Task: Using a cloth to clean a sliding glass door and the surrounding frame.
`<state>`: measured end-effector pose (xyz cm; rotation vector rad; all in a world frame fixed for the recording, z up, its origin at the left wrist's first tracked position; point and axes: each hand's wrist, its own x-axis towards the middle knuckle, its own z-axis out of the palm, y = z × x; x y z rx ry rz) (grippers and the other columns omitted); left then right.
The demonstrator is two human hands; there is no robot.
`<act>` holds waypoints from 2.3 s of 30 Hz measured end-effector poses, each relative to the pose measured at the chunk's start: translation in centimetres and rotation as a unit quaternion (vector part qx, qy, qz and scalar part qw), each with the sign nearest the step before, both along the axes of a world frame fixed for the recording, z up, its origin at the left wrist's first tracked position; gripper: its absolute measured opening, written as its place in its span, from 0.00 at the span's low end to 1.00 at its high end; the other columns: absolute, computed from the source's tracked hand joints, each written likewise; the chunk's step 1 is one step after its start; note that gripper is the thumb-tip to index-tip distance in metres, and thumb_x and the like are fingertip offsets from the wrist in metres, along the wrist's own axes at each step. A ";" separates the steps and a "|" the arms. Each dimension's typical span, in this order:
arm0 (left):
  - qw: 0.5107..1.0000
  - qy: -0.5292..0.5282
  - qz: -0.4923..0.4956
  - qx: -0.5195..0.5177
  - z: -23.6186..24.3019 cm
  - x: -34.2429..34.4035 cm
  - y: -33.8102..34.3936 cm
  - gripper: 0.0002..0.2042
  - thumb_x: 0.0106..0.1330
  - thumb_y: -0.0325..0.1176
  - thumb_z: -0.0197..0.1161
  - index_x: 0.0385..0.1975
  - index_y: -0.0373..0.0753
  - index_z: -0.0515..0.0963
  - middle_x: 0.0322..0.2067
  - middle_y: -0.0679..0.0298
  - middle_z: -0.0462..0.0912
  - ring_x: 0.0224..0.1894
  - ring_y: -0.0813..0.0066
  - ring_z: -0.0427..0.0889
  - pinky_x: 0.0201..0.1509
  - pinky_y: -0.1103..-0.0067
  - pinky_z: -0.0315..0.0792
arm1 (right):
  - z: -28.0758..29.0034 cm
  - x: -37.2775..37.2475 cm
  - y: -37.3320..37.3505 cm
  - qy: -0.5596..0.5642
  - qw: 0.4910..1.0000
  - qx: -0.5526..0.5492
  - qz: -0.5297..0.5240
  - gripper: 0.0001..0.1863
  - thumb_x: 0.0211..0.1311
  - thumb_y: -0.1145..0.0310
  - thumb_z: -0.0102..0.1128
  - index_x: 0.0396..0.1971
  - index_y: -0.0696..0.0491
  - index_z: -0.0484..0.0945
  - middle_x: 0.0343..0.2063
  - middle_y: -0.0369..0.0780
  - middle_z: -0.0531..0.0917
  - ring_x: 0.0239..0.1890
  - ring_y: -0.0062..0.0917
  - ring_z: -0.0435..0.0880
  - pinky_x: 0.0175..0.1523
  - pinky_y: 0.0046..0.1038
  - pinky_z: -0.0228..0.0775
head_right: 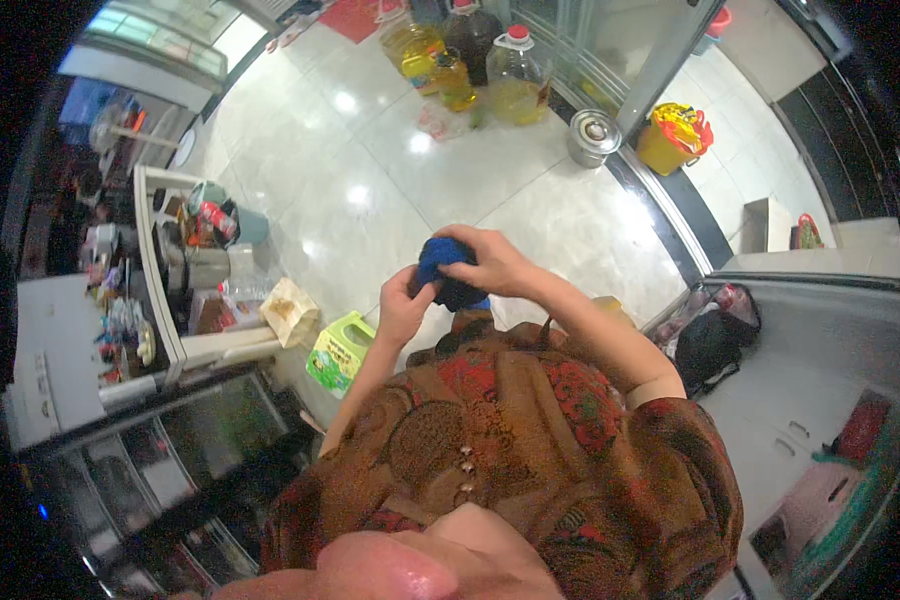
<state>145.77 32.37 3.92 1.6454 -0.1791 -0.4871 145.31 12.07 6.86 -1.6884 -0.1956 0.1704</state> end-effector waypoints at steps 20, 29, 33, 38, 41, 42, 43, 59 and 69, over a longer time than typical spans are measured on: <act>0.980 0.036 -0.192 0.049 -3.0 17.6 -11.7 0.10 0.57 0.31 0.64 0.35 0.31 0.78 0.25 0.67 0.80 0.26 0.86 0.75 0.31 0.85 0.71 | -3.5 8.3 -9.8 0.083 0.965 -0.171 -0.181 0.23 0.56 0.65 0.62 0.52 0.54 0.72 0.30 0.49 0.82 0.31 0.37 0.82 0.38 0.32 0.73; 0.995 0.075 -0.054 0.032 -2.7 22.8 -8.7 0.06 0.61 0.27 0.61 0.35 0.31 0.76 0.30 0.68 0.79 0.31 0.85 0.75 0.36 0.84 0.71 | -4.9 19.2 -8.8 0.043 0.985 -0.155 -0.059 0.23 0.56 0.59 0.61 0.48 0.54 0.72 0.30 0.52 0.81 0.33 0.47 0.81 0.39 0.39 0.72; 0.998 0.065 0.001 0.020 -3.1 26.9 -6.3 0.06 0.61 0.27 0.61 0.35 0.32 0.76 0.30 0.69 0.79 0.31 0.85 0.74 0.36 0.84 0.70 | -5.8 25.1 -6.1 0.021 0.984 -0.178 0.002 0.24 0.56 0.57 0.60 0.50 0.54 0.71 0.31 0.51 0.82 0.35 0.48 0.80 0.41 0.41 0.72; 0.993 0.100 0.020 0.067 -5.1 33.5 -1.5 0.07 0.62 0.28 0.60 0.36 0.32 0.76 0.29 0.69 0.79 0.31 0.85 0.74 0.35 0.84 0.69 | -8.3 33.6 -1.8 0.042 0.977 -0.203 0.050 0.25 0.56 0.57 0.60 0.51 0.54 0.70 0.35 0.51 0.81 0.39 0.47 0.79 0.44 0.41 0.71; 0.981 0.183 0.062 0.012 -6.4 38.5 0.5 0.08 0.62 0.29 0.59 0.36 0.32 0.76 0.29 0.69 0.79 0.30 0.84 0.74 0.35 0.84 0.69 | -10.2 38.6 0.6 0.047 0.974 -0.215 0.061 0.26 0.57 0.60 0.60 0.53 0.55 0.68 0.41 0.50 0.80 0.40 0.43 0.80 0.45 0.36 0.72; 0.980 0.188 0.053 0.037 -7.1 40.0 1.4 0.09 0.62 0.30 0.59 0.37 0.32 0.76 0.30 0.68 0.79 0.30 0.84 0.75 0.35 0.84 0.69 | -10.9 40.0 1.3 0.029 0.981 -0.190 0.035 0.26 0.57 0.60 0.60 0.54 0.55 0.68 0.43 0.50 0.79 0.39 0.42 0.80 0.44 0.35 0.72; 0.978 0.196 0.055 0.037 -8.1 41.4 2.4 0.09 0.62 0.30 0.59 0.37 0.32 0.76 0.30 0.68 0.79 0.30 0.84 0.75 0.35 0.84 0.69 | -11.3 41.3 2.2 0.011 0.986 -0.163 0.009 0.27 0.57 0.60 0.60 0.55 0.55 0.68 0.44 0.49 0.78 0.38 0.40 0.81 0.43 0.34 0.73; 0.926 0.304 0.222 -0.032 -22.9 52.6 0.6 0.10 0.63 0.28 0.60 0.42 0.32 0.76 0.34 0.67 0.80 0.34 0.83 0.77 0.40 0.83 0.71 | -44.5 62.0 -0.8 0.322 0.918 -0.227 0.039 0.20 0.57 0.61 0.55 0.47 0.57 0.77 0.48 0.49 0.78 0.51 0.38 0.77 0.53 0.36 0.69; 0.894 0.345 0.255 -0.131 -34.6 53.5 -1.6 0.14 0.66 0.24 0.56 0.51 0.33 0.71 0.45 0.66 0.77 0.47 0.80 0.75 0.53 0.81 0.68 | -58.4 75.1 1.4 0.279 0.871 -0.403 0.021 0.42 0.56 0.57 0.55 0.67 0.54 0.48 0.55 0.54 0.71 0.56 0.44 0.72 0.58 0.36 0.65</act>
